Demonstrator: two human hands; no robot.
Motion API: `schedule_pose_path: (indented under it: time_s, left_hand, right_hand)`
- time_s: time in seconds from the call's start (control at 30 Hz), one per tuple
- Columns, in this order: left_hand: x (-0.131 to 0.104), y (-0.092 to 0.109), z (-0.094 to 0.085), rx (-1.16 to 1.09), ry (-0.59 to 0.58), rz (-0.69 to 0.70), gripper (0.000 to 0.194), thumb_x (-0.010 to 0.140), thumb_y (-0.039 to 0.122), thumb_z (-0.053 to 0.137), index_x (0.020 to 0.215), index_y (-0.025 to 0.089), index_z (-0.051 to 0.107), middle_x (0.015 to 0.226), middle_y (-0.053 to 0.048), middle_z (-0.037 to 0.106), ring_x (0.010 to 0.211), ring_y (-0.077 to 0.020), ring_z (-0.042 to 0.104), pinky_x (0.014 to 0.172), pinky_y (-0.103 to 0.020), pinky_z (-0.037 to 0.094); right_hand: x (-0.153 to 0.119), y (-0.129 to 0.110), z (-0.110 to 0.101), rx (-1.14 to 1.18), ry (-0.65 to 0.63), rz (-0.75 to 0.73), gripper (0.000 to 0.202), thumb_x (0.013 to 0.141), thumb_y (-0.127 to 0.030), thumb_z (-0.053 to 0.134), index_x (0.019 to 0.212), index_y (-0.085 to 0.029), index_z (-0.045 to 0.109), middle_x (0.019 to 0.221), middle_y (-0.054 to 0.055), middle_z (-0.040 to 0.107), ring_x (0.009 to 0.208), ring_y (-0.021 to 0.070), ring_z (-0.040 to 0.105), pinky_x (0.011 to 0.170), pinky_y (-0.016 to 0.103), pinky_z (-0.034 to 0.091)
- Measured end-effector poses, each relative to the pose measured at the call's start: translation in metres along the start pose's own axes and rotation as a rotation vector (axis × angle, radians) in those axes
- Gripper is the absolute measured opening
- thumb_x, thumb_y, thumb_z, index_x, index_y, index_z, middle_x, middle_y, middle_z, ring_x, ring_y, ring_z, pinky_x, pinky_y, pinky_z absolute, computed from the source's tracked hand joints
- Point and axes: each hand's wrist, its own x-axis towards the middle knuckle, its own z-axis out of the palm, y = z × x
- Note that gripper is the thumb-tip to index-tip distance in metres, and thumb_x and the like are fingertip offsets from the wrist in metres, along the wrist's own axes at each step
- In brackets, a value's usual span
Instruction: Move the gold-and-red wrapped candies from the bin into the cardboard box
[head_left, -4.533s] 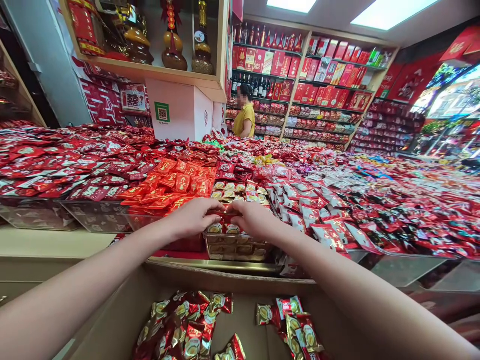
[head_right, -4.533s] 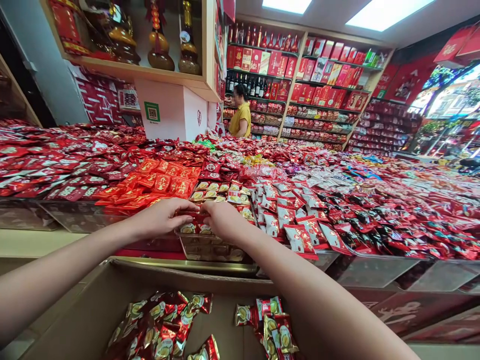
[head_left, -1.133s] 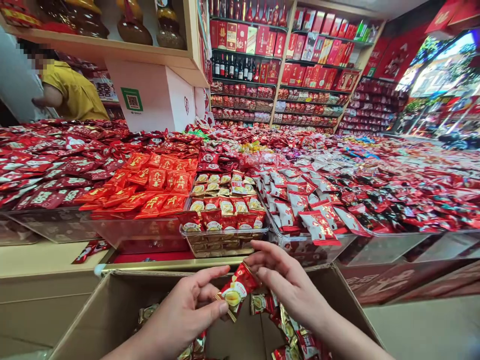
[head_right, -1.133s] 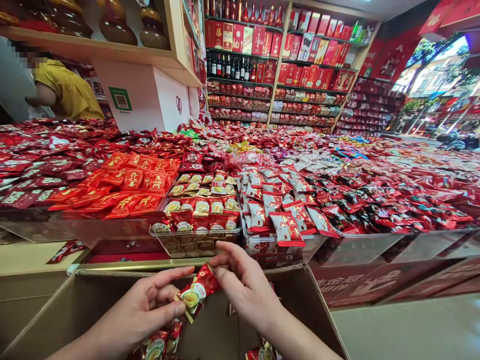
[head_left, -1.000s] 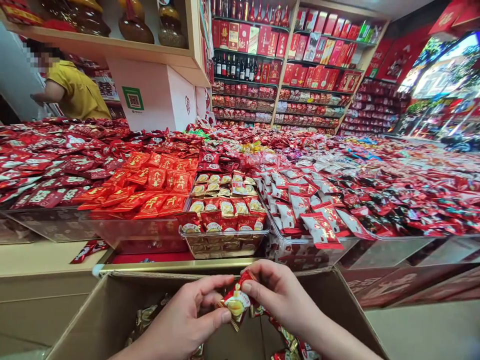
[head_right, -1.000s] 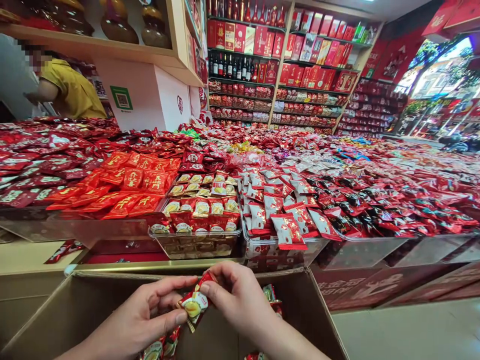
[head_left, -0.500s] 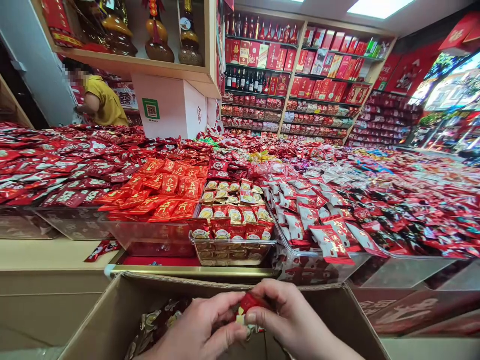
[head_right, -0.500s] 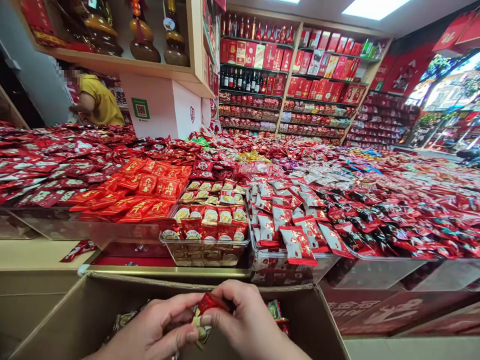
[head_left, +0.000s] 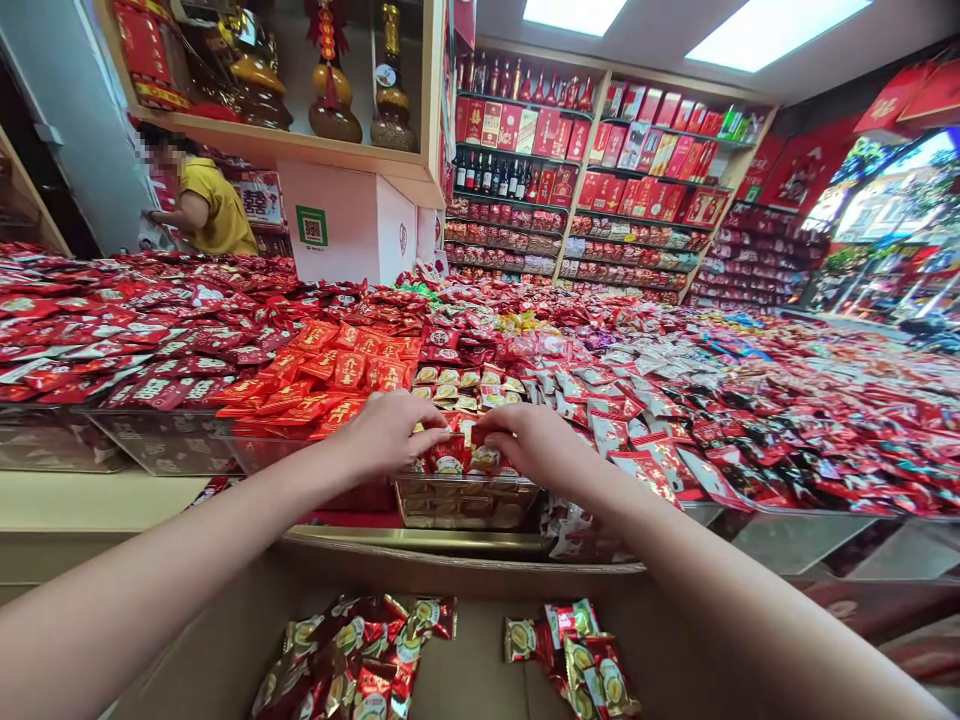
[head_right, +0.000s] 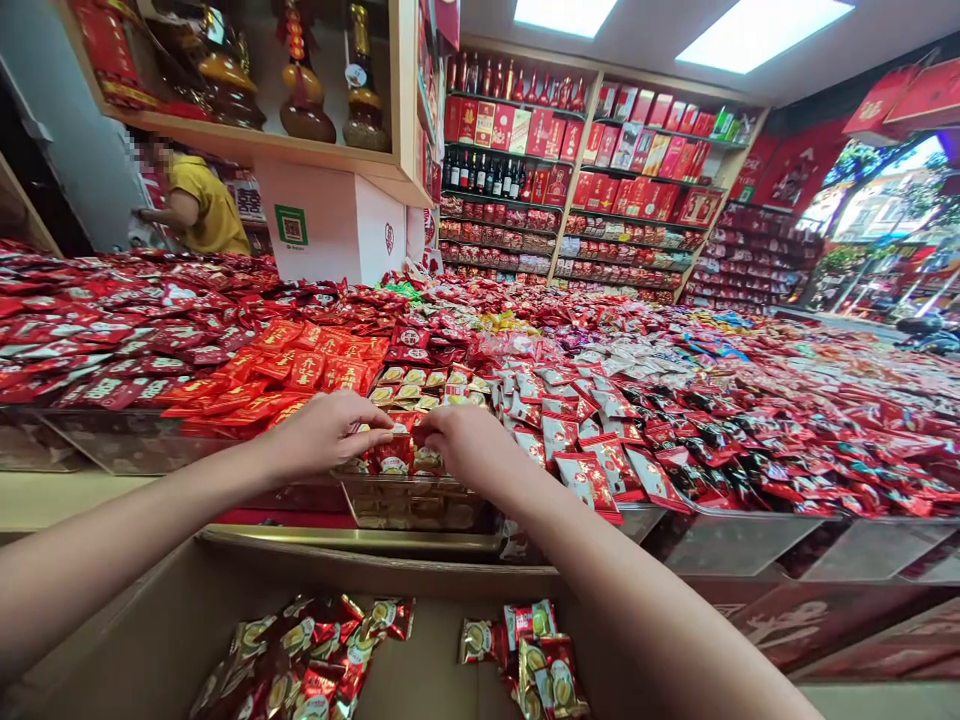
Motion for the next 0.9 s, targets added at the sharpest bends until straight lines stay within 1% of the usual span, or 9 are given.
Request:
schedule_pose_path:
  time_s: [0.07, 0.2, 0.3, 0.47, 0.63, 0.73, 0.83, 0.9]
  left_hand:
    - [0.0, 0.0, 0.001, -0.01, -0.019, -0.002, 0.023, 0.08, 0.033, 0.047, 0.082, 0.022, 0.067, 0.08, -0.002, 0.069, 0.075, -0.0188, 0.058, 0.066, -0.027, 0.039]
    - [0.002, 0.001, -0.001, -0.023, -0.062, -0.011, 0.022, 0.08, 0.029, 0.047, 0.076, 0.019, 0.067, 0.069, -0.002, 0.067, 0.063, -0.0157, 0.058, 0.056, -0.022, 0.038]
    - [0.005, 0.001, -0.002, -0.02, -0.078, 0.014, 0.021, 0.08, 0.026, 0.047, 0.076, 0.018, 0.066, 0.07, -0.002, 0.066, 0.064, -0.0151, 0.057, 0.057, -0.022, 0.039]
    - [0.011, 0.0, -0.002, 0.017, -0.105, 0.083, 0.019, 0.08, 0.023, 0.048, 0.076, 0.015, 0.065, 0.072, -0.005, 0.066, 0.068, -0.0165, 0.057, 0.062, -0.023, 0.04]
    - [0.016, 0.001, -0.003, 0.054, -0.123, 0.128, 0.018, 0.08, 0.022, 0.05, 0.074, 0.014, 0.065, 0.072, -0.006, 0.065, 0.069, -0.0173, 0.057, 0.064, -0.025, 0.041]
    - [0.012, 0.001, -0.005, 0.059, -0.099, 0.148, 0.018, 0.081, 0.027, 0.049, 0.081, 0.015, 0.063, 0.077, -0.005, 0.064, 0.074, -0.0173, 0.056, 0.068, -0.025, 0.041]
    - [0.004, -0.005, -0.004, 0.075, -0.046, 0.144, 0.029, 0.085, 0.039, 0.04, 0.086, 0.015, 0.058, 0.079, -0.006, 0.061, 0.075, -0.0176, 0.054, 0.067, -0.026, 0.042]
    - [0.0, -0.01, 0.0, 0.101, -0.023, 0.138, 0.035, 0.087, 0.041, 0.033, 0.085, 0.015, 0.056, 0.077, -0.006, 0.059, 0.073, -0.0179, 0.054, 0.065, -0.027, 0.041]
  right_hand:
    - [0.002, 0.002, 0.004, -0.065, -0.026, -0.008, 0.021, 0.077, -0.019, 0.048, 0.091, -0.021, 0.063, 0.087, 0.003, 0.068, 0.079, 0.0164, 0.059, 0.067, 0.025, 0.04]
    - [0.006, 0.007, 0.01, -0.143, -0.053, -0.006, 0.021, 0.076, -0.021, 0.048, 0.092, -0.022, 0.063, 0.084, 0.003, 0.068, 0.076, 0.0177, 0.058, 0.063, 0.026, 0.038]
    - [0.007, 0.008, 0.011, -0.16, -0.025, -0.013, 0.019, 0.075, -0.021, 0.05, 0.088, -0.021, 0.064, 0.08, 0.004, 0.067, 0.078, 0.0187, 0.056, 0.065, 0.027, 0.037]
    - [0.005, 0.005, 0.01, 0.024, -0.026, 0.125, 0.015, 0.074, -0.026, 0.053, 0.082, -0.022, 0.065, 0.075, 0.001, 0.067, 0.067, 0.0147, 0.056, 0.062, 0.025, 0.037]
    - [0.006, 0.007, 0.013, 0.127, -0.035, 0.155, 0.01, 0.071, -0.024, 0.056, 0.076, -0.021, 0.064, 0.065, -0.001, 0.064, 0.062, 0.013, 0.055, 0.061, 0.024, 0.036]
    - [0.007, 0.008, 0.014, 0.14, -0.061, 0.15, 0.01, 0.072, -0.024, 0.055, 0.076, -0.021, 0.063, 0.063, -0.002, 0.063, 0.062, 0.0127, 0.054, 0.06, 0.024, 0.035]
    - [0.007, 0.008, 0.012, 0.108, -0.058, 0.161, 0.011, 0.072, -0.027, 0.056, 0.077, -0.02, 0.062, 0.067, 0.0, 0.064, 0.064, 0.0132, 0.054, 0.059, 0.024, 0.034]
    - [0.007, 0.007, 0.011, 0.081, -0.062, 0.181, 0.011, 0.072, -0.027, 0.056, 0.077, -0.02, 0.062, 0.067, 0.001, 0.063, 0.063, 0.0135, 0.053, 0.059, 0.024, 0.033]
